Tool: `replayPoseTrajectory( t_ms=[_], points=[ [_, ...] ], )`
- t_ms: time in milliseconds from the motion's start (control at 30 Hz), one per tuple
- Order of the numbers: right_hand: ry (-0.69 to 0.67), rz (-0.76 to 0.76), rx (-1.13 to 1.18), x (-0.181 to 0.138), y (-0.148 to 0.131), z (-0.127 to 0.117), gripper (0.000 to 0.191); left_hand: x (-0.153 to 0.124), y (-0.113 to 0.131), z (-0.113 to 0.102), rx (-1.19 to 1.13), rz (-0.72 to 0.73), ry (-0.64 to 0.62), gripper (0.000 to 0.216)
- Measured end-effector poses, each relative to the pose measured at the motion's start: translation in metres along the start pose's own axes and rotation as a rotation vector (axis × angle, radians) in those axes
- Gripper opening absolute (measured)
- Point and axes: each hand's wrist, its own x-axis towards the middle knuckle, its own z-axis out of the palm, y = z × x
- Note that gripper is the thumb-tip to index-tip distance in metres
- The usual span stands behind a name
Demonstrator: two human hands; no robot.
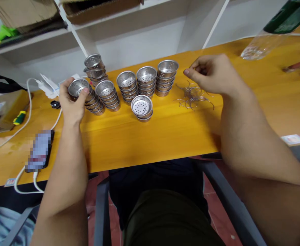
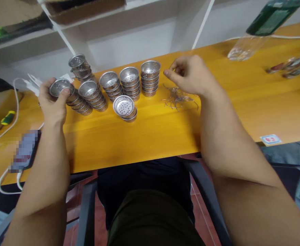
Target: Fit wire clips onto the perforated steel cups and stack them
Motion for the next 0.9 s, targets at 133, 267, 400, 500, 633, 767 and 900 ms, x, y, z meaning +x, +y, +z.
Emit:
replayPoseTrajectory(
  t_ms=[133,267,400,500,633,767,900],
  points=[
    [-0.147,-0.288,0.247,-0.012,-0.014,0.023,0.032,-0.005,-0.001,0.003,0.005,0.000,-0.005,0.128],
    [-0.300,-0.600,0.327,-0.023,-0.035,0.052,0.030,-0.003,-0.018,-0.004,-0.021,0.101,0.006,0.130],
    [-0.391,-0.783,0.251,-0.029,-0.044,0.075,0.053,-0.004,0.009,-0.001,-0.063,0.453,0.193,0.116],
    [-0.417,-0.786,0.199,-0.032,-0.045,0.083,0.039,-0.023,0.056,0.019,-0.076,0.584,0.249,0.089],
    [-0.435,-0.753,0.210,-0.034,-0.044,0.086,0.029,-0.068,0.104,0.053,-0.141,0.516,-0.252,0.060],
    [-0.407,-0.676,0.251,-0.033,-0.041,0.087,0.039,-0.102,0.115,0.077,-0.084,0.443,-0.668,0.107],
    [-0.356,-0.674,0.254,-0.036,-0.047,0.089,0.049,-0.117,0.110,0.096,-0.059,0.358,-0.772,0.127]
  ],
)
